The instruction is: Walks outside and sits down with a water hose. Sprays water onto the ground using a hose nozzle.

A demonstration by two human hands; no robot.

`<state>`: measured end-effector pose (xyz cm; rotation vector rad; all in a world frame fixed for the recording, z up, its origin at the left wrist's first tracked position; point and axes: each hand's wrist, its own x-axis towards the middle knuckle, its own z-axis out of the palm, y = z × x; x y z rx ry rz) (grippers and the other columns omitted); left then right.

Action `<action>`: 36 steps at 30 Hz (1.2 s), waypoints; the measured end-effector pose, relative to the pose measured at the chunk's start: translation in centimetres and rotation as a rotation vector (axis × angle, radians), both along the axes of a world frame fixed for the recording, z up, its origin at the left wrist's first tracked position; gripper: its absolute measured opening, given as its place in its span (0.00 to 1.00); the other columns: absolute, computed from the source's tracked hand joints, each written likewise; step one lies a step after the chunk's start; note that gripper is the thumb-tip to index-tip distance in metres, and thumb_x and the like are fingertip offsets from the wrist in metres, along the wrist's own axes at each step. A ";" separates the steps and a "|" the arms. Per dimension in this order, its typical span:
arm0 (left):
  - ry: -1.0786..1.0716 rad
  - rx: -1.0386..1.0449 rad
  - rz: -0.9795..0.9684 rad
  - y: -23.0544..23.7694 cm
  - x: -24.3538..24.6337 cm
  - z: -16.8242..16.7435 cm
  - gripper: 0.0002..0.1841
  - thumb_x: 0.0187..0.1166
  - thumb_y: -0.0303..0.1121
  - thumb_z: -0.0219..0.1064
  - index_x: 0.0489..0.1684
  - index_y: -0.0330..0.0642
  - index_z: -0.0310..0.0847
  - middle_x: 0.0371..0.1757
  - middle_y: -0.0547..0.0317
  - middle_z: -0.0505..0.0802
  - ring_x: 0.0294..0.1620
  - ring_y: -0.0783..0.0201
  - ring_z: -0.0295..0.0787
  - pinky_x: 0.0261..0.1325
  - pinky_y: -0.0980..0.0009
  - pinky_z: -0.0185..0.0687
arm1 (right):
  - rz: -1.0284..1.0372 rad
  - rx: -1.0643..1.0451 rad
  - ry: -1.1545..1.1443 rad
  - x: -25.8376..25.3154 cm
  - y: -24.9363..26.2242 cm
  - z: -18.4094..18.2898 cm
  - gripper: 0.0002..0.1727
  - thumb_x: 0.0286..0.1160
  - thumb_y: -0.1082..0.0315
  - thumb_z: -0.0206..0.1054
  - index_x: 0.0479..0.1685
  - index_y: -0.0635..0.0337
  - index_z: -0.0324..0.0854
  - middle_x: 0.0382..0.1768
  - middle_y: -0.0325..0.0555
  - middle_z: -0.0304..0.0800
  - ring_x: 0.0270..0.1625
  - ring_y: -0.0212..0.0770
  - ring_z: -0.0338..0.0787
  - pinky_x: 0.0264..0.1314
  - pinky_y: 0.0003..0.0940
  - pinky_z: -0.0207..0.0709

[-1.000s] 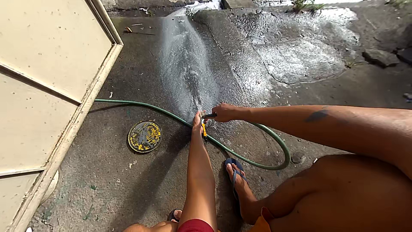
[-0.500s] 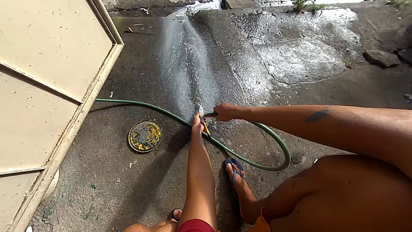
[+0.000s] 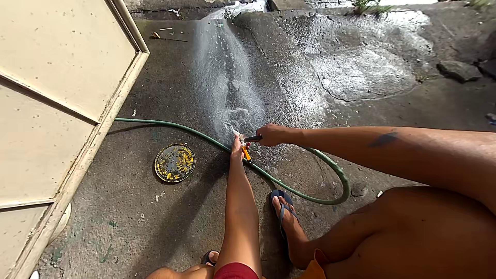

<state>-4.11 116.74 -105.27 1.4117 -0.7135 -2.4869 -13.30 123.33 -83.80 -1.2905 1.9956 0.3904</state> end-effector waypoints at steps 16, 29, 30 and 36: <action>-0.149 -0.086 -0.080 0.3 0.3 1.5 0.31 0.92 0.58 0.46 0.73 0.40 0.74 0.52 0.45 0.85 0.32 0.59 0.82 0.33 0.64 0.81 | -0.016 -0.001 -0.012 0.2 0.1 0.5 0.13 0.78 0.60 0.68 0.49 0.60 0.87 0.42 0.56 0.90 0.51 0.58 0.90 0.51 0.62 0.80; -0.159 -0.202 -0.054 0.0 0.4 1.3 0.20 0.86 0.42 0.66 0.65 0.36 0.76 0.42 0.50 0.87 0.23 0.67 0.79 0.24 0.72 0.77 | -0.037 -0.014 -0.002 0.0 0.4 0.3 0.13 0.76 0.62 0.68 0.51 0.61 0.87 0.44 0.57 0.90 0.52 0.59 0.90 0.52 0.62 0.80; -0.153 -0.211 -0.057 0.1 0.4 1.2 0.20 0.86 0.41 0.66 0.66 0.35 0.76 0.44 0.49 0.88 0.24 0.66 0.79 0.26 0.71 0.78 | -0.040 -0.022 -0.005 0.0 0.4 0.3 0.13 0.76 0.62 0.68 0.51 0.61 0.87 0.44 0.57 0.90 0.52 0.59 0.90 0.52 0.63 0.80; -0.204 -0.336 -0.145 -0.3 0.5 -2.2 0.23 0.87 0.42 0.66 0.71 0.34 0.75 0.50 0.41 0.90 0.31 0.58 0.87 0.34 0.63 0.86 | -0.035 -0.025 -0.014 0.3 -0.1 0.3 0.15 0.76 0.59 0.68 0.54 0.59 0.87 0.47 0.58 0.91 0.54 0.61 0.90 0.51 0.66 0.81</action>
